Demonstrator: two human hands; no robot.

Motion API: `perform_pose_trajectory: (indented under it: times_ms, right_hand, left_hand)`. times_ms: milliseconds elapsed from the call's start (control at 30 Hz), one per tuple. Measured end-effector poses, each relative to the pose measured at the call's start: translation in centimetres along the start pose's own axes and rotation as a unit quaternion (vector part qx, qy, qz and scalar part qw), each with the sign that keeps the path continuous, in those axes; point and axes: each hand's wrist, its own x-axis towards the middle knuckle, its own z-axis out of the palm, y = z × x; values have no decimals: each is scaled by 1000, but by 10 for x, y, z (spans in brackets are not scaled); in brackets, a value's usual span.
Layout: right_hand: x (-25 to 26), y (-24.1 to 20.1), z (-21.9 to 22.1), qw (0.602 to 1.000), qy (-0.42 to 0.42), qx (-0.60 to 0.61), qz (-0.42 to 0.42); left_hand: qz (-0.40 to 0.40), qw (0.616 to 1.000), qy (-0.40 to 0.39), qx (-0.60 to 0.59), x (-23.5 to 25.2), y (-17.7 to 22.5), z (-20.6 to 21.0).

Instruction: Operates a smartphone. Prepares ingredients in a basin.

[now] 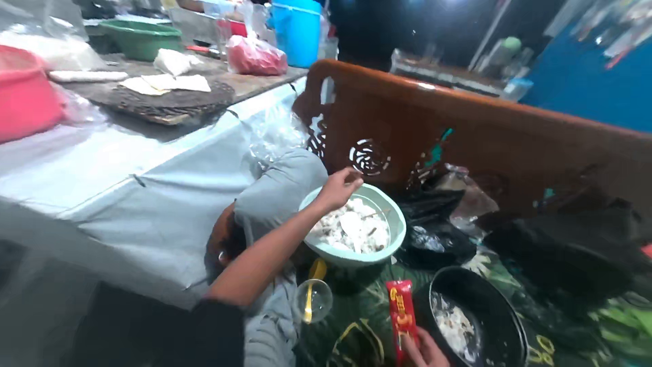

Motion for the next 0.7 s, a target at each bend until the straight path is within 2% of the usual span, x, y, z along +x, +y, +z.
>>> perform_pose_trajectory:
  times_ms: [100, 167, 233, 367, 567, 700]
  right_hand:
    - [-2, -27, 14, 998, -19, 32, -46]
    - [-6, -35, 22, 994, -39, 59, -82]
    - [-13, -39, 28, 988, -63, 92, -108]
    - [-30, -40, 34, 978, -102, 148, -102]
    - [-50, -40, 29, 971, -138, 173, -89]
    - [-61, -48, 24, 966, -151, 99, -184]
  left_hand:
    - [-28, 974, -177, -140, -104, 51, 13]
    - [-84, 941, -229, -236, -160, 71, 20]
    - [-118, 912, -216, -328, -199, 82, 26]
    - [-88, 878, -177, -436, -246, 89, 37]
    - [-38, 897, -128, -420, -279, 104, 51]
    - [51, 944, -97, -310, -297, 122, 59]
